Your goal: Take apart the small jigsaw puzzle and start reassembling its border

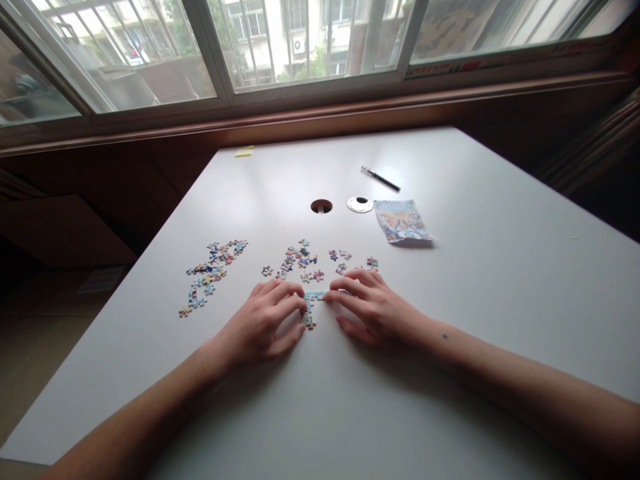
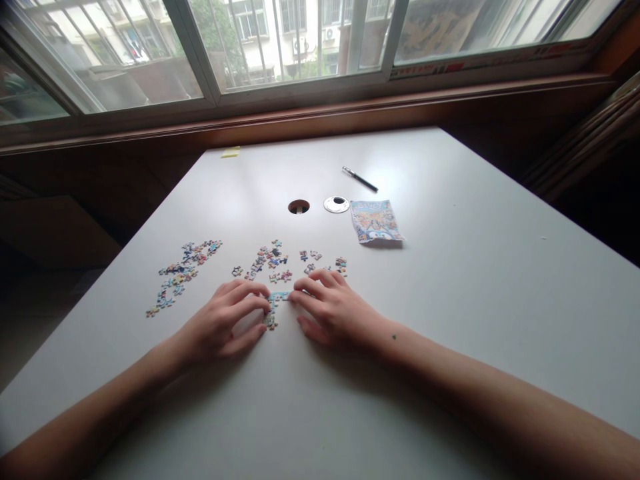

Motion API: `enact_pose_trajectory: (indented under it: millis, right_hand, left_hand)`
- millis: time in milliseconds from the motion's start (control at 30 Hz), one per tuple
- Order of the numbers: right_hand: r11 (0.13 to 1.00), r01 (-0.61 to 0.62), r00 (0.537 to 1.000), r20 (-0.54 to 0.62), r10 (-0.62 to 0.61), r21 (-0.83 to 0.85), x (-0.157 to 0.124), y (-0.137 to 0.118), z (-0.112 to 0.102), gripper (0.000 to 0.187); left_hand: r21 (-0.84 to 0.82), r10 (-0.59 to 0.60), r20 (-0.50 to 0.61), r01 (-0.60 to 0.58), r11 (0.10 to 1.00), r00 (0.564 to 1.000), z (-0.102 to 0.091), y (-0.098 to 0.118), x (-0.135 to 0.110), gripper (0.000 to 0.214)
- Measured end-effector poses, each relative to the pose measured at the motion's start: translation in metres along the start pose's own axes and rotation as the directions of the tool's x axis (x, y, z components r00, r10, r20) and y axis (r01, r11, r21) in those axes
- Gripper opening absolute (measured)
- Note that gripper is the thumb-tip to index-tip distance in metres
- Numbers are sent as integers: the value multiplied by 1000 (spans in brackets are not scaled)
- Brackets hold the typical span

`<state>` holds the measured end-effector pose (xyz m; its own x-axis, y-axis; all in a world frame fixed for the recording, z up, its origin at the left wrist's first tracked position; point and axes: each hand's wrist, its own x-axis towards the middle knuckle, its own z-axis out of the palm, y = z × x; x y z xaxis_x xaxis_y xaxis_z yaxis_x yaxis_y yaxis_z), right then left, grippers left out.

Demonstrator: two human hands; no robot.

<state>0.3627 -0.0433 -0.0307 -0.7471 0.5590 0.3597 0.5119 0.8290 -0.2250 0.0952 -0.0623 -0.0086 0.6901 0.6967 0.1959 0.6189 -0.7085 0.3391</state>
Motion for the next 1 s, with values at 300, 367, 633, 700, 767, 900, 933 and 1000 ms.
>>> enact_pose_trajectory:
  millis: [300,367,633,700,767,900,933,1000]
  right_hand:
    - [1000,-3,1000,15,3,2,0,0,-1,30]
    - [1000,-4,1000,18,4,4,0,0,-1,31]
    - [1000,-5,1000,5,5,7,2,-2,-3,31]
    - [1000,-10,1000,11,9,13,2,-2,-4,32]
    - [1000,-10,1000,17,10,19,2,-2,-4,32]
    - [1000,-13,999,29,12,27,1,-2,-5,33]
    - [999,-15,999,35,14,29,1,-2,-5,33]
    - [999,-14,999,41,12,34,0,-2,-5,33]
  left_hand:
    - [50,6,-32,-5,999,999,1,1,0,14]
    - [56,13,-36,-11,998,999,2,2,0,14]
    - [55,-40,-149,49,997,988,-8,-7,-1,16]
    - [108,-119,-226,147,983,967,-16,-21,-2,12]
    - [173,-185,-282,240,955,941,-21,-35,-3,11]
    - [207,-252,-301,321,924,920,-18,-51,-3,14]
    - [194,-267,-298,332,923,916,-16,-51,-3,14]
    - [153,-299,-291,353,923,909,-13,-50,-3,14]
